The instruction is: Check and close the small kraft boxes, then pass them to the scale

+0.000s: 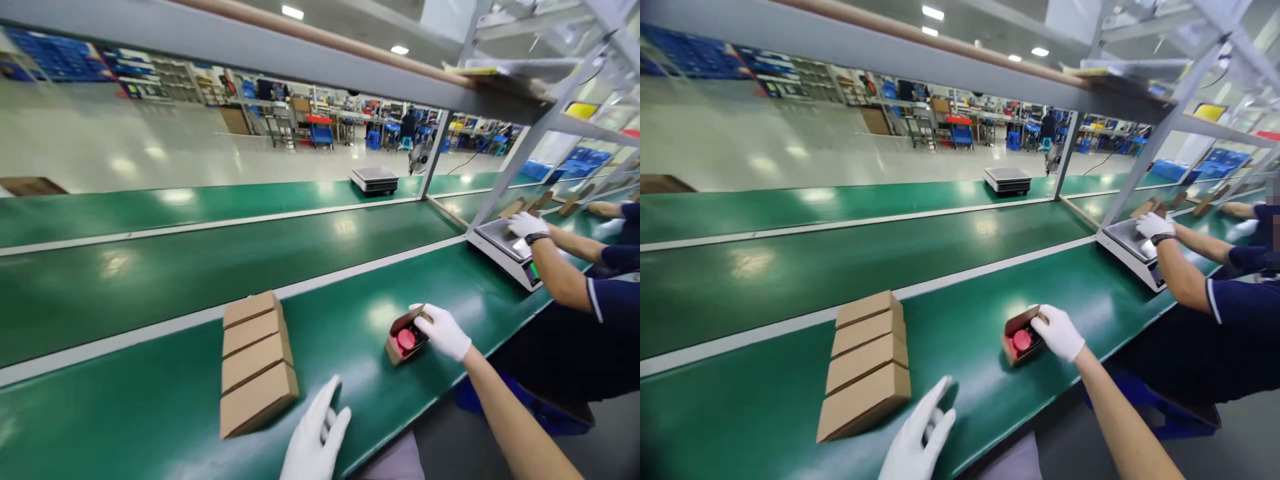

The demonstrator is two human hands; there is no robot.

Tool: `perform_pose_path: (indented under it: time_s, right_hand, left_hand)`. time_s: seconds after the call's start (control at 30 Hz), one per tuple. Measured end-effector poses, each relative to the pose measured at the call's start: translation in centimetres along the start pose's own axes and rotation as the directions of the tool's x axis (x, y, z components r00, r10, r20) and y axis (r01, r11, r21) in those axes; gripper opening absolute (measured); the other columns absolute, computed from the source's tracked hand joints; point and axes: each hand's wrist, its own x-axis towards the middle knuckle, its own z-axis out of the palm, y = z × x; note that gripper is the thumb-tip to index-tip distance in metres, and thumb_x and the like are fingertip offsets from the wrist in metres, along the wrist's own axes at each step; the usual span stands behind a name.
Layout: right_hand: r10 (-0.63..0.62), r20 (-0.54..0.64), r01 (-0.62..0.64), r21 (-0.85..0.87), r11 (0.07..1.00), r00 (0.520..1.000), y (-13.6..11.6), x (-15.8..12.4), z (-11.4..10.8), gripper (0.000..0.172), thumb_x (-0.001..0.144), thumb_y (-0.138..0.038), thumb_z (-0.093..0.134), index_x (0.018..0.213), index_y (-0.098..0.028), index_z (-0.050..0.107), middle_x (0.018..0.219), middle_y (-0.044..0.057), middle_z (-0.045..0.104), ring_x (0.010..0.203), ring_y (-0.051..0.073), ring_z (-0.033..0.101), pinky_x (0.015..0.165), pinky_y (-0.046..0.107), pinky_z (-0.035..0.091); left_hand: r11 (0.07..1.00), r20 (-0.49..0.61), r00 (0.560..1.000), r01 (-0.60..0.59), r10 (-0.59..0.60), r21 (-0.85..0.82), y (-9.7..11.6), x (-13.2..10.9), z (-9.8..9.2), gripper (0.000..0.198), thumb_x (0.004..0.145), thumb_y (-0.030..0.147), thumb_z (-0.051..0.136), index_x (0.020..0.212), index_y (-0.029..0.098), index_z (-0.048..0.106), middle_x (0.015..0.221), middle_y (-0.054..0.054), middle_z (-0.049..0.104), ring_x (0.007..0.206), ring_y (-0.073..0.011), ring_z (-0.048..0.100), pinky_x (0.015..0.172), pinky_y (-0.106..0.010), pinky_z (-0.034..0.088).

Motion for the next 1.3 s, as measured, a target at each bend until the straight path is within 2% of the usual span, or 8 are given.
perform_pose_path:
  time_s: [0.1,0.2,0.4,0.6,0.7,0.83,1.03,1.3]
  right_hand:
    - [-0.028,-0.029,0.030,0.085,0.996,0.999,-3.8,-3.4,6.1,0.030,0.096,-0.032,0.051,0.112,-0.020,0.074,0.113,0.008,0.075,0.106,0.025,0.069,0.099,0.038,0.052]
    - [-0.011,-0.028,0.017,0.240,0.971,1.000,-5.6,-4.9,9.0,0.030,0.099,-0.037,0.053,0.114,-0.020,0.072,0.100,0.007,0.073,0.097,0.024,0.068,0.096,0.037,0.052]
    - [-0.094,0.391,-0.158,0.563,0.811,0.916,-4.6,-3.8,7.8,0.053,0.105,-0.056,0.045,0.130,-0.015,0.066,0.071,-0.001,0.059,0.059,0.014,0.051,0.062,0.028,0.049]
    - [-0.186,0.174,0.109,0.378,0.919,0.967,-5.0,-3.2,8.5,0.023,0.091,-0.025,0.068,0.114,-0.020,0.071,0.111,0.006,0.074,0.099,0.021,0.071,0.092,0.035,0.058]
    - [-0.525,0.104,0.491,0.241,0.837,0.845,-4.2,-3.3,7.3,0.031,0.101,-0.017,0.048,0.122,-0.021,0.071,0.128,0.009,0.071,0.115,0.022,0.068,0.101,0.040,0.057]
    - [-0.724,0.276,0.749,0.020,0.662,0.632,-3.5,-3.6,5.4,0.049,0.107,-0.028,0.045,0.155,-0.019,0.045,0.154,0.016,0.052,0.142,0.030,0.048,0.113,0.054,0.048]
    - [-0.788,0.295,0.837,-0.095,0.539,0.540,-2.9,-3.9,7.3,0.056,0.109,-0.037,0.044,0.161,-0.019,0.032,0.164,0.019,0.036,0.158,0.036,0.022,0.121,0.062,0.037]
    - [-0.757,0.251,0.767,0.078,0.637,0.603,-3.4,-2.5,6.2,0.035,0.105,-0.034,0.062,0.138,-0.024,0.062,0.144,0.012,0.060,0.128,0.022,0.059,0.106,0.043,0.055]
  left_hand:
    - [0.990,0.154,0.987,0.061,-0.041,-0.130,2.9,2.0,0.6,0.080,0.100,0.064,0.043,0.165,0.018,0.029,0.088,-0.002,0.066,0.076,-0.0188,0.060,0.088,-0.041,0.056]
    - [0.965,0.165,0.986,0.063,-0.021,-0.255,3.9,4.0,1.1,0.080,0.098,0.060,0.051,0.163,0.018,0.031,0.120,-0.010,0.069,0.101,-0.0222,0.067,0.102,-0.043,0.052]
    - [0.974,0.050,0.998,-0.038,0.050,-0.225,3.2,5.4,1.4,0.074,0.092,0.037,0.066,0.159,0.022,0.039,0.150,-0.013,0.058,0.137,-0.0277,0.057,0.119,-0.047,0.043]
    - [0.872,-0.145,0.940,-0.340,0.307,-0.351,2.2,5.4,1.9,0.041,0.097,0.028,0.063,0.137,0.026,0.061,0.134,-0.006,0.070,0.121,-0.0203,0.068,0.107,-0.039,0.055]
    - [0.801,-0.159,0.809,-0.585,0.565,-0.129,1.6,5.1,0.5,0.031,0.102,0.017,0.048,0.118,0.028,0.072,0.133,-0.005,0.070,0.122,-0.0188,0.067,0.105,-0.039,0.057]
    - [0.673,0.030,0.695,-0.705,0.718,0.226,1.5,4.4,-1.5,0.035,0.102,0.028,0.054,0.137,0.025,0.062,0.155,-0.015,0.052,0.136,-0.0288,0.055,0.106,-0.053,0.055]
    - [0.530,0.071,0.604,-0.745,0.794,0.406,1.5,4.4,-0.8,0.050,0.096,0.025,0.068,0.142,0.019,0.051,0.155,-0.021,0.046,0.145,-0.0318,0.046,0.108,-0.054,0.055]
    - [0.715,0.040,0.736,-0.667,0.675,0.210,2.0,4.8,-0.8,0.042,0.101,0.028,0.062,0.142,0.031,0.053,0.143,-0.011,0.054,0.130,-0.0229,0.058,0.106,-0.046,0.058]
